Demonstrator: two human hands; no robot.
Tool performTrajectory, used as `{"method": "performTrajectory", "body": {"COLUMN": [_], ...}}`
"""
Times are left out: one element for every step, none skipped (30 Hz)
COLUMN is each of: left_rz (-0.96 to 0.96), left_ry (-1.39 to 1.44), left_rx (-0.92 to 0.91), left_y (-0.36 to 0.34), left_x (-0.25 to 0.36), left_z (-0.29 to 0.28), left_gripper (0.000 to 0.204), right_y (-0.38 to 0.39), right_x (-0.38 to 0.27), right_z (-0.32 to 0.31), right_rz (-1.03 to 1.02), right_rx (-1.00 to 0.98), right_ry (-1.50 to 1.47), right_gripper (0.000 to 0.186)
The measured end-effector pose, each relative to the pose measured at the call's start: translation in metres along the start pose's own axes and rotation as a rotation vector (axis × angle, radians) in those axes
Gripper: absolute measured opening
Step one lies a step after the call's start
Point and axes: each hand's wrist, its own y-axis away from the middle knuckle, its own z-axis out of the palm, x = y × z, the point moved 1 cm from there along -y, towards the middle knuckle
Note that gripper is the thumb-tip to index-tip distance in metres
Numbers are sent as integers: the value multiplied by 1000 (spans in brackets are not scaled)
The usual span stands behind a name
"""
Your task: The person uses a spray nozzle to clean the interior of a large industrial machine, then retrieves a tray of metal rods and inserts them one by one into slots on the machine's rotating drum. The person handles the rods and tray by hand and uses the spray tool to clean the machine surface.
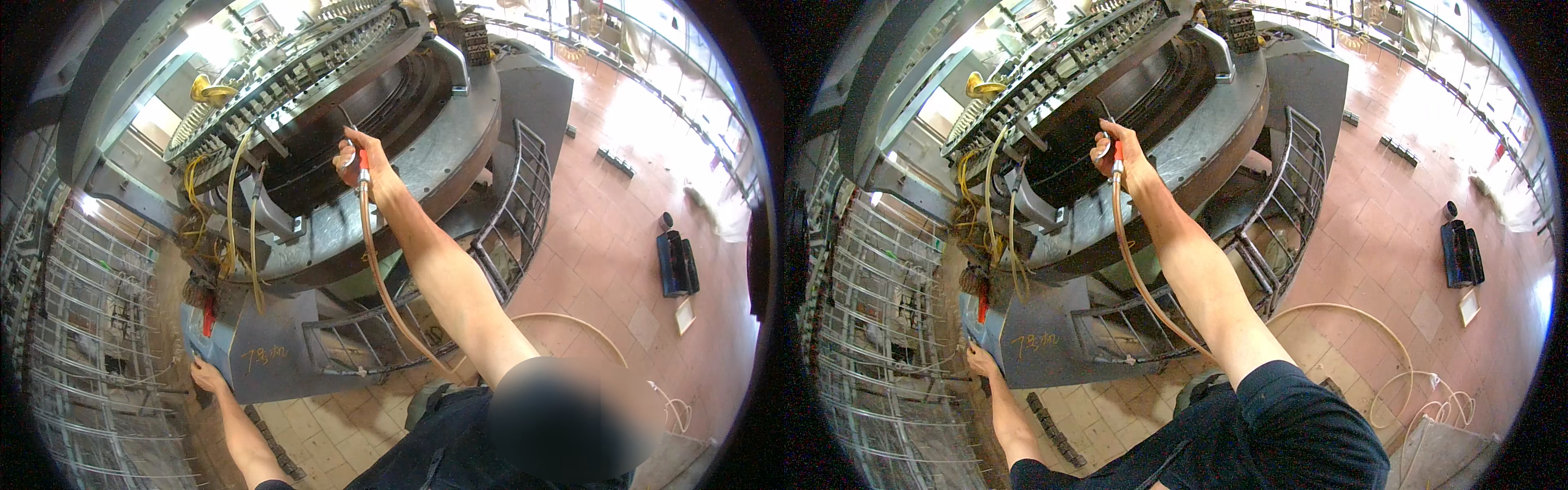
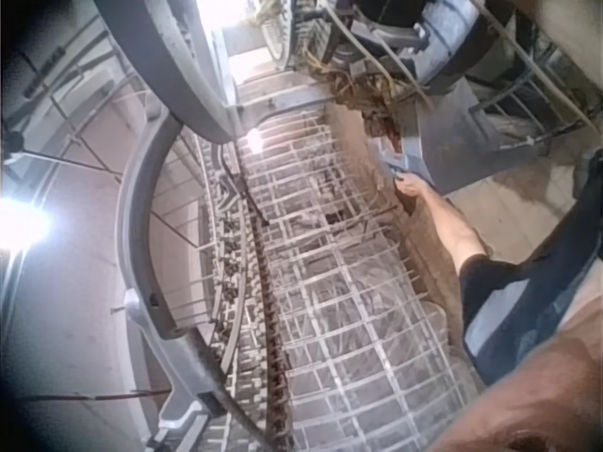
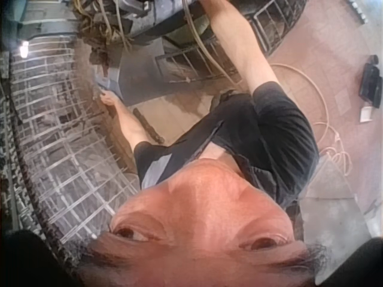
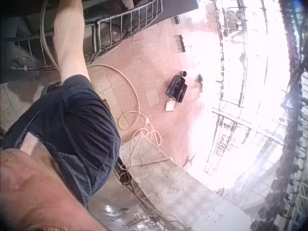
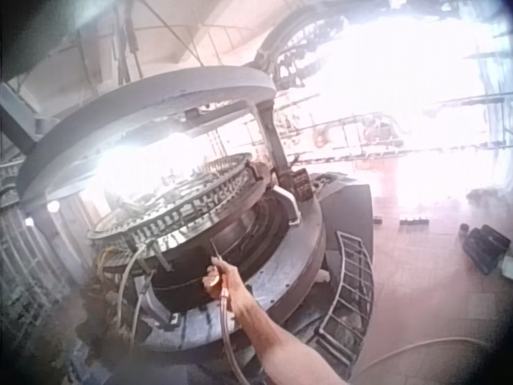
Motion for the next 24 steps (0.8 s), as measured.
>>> {"method": "performTrajectory", "body": {"left_rz": [-5, 14, 31, 53, 58, 68, 67, 70, 64, 52, 50, 40, 25, 25, 47, 45, 24, 42, 41, 25, 48, 56, 35, 58], "left_ry": [8, 5, 4, 10, 5, 7, 3, 5, 5, 8, 9, 16, 25, -4, 3, -5, -19, -17, -22, -33, -18, -7, -14, -8], "left_rx": [-4, 1, -6, -2, -11, -6, -10, -3, -4, -8, 2, 8, 7, -23, -8, -5, -10, -4, -5, -15, 2, 7, -6, 3], "left_y": [1, 2, 3, 4, 5, 5, 6, 6, 5, 5, 4, 3, 2, 0, -1, -3, -4, -6, -7, -9, -10, -10, -10, -10], "left_x": [1, 2, 3, 4, 5, 5, 5, 5, 5, 4, 4, 3, 1, 0, -1, -4, -6, -8, -10, -11, -12, -12, -13, -12], "left_z": [-1, -3, -5, -6, -6, -7, -7, -7, -6, -6, -5, -4, -2, -1, 1, 2, 3, 5, 6, 7, 8, 9, 9, 9], "left_gripper": [54, 54, 54, 54, 54, 54, 53, 53, 53, 53, 54, 54, 55, 56, 56, 56, 56, 56, 56, 56, 55, 55, 55, 55], "right_y": [0, 0, 0, 1, 1, 1, 1, 1, 0, -1, -2, -4, -5, -6, -7, -7, -7, -7, -6, -5, -4, -3, -2, -1], "right_x": [0, -1, -1, -2, -3, -4, -5, -6, -7, -8, -8, -9, -10, -10, -10, -9, -9, -8, -8, -8, -8, -7, -7, -7], "right_z": [0, -1, -1, -2, -3, -5, -6, -8, -9, -10, -12, -14, -15, -16, -17, -18, -18, -18, -18, -19, -18, -17, -17, -16], "right_rz": [-7, -12, 19, 52, 88, 91, 110, 107, 95, 103, 101, 109, 87, 79, 66, 103, 115, 100, 69, -23, 6, 42, 89, 88], "right_rx": [-6, 17, -53, -96, -117, -90, -141, -160, -171, -177, -173, -141, -163, -158, -118, -120, -168, -167, -145, -85, -122, -163, -121, -219], "right_ry": [-1, -9, -28, -51, -79, -118, -114, -124, -147, -145, -158, -178, -182, -191, -213, -230, -210, -211, -228, -214, -174, -143, -123, -185], "right_gripper": [30, 30, 31, 31, 32, 36, 39, 42, 45, 48, 51, 54, 55, 57, 58, 60, 60, 61, 61, 63, 62, 61, 61, 61]}}
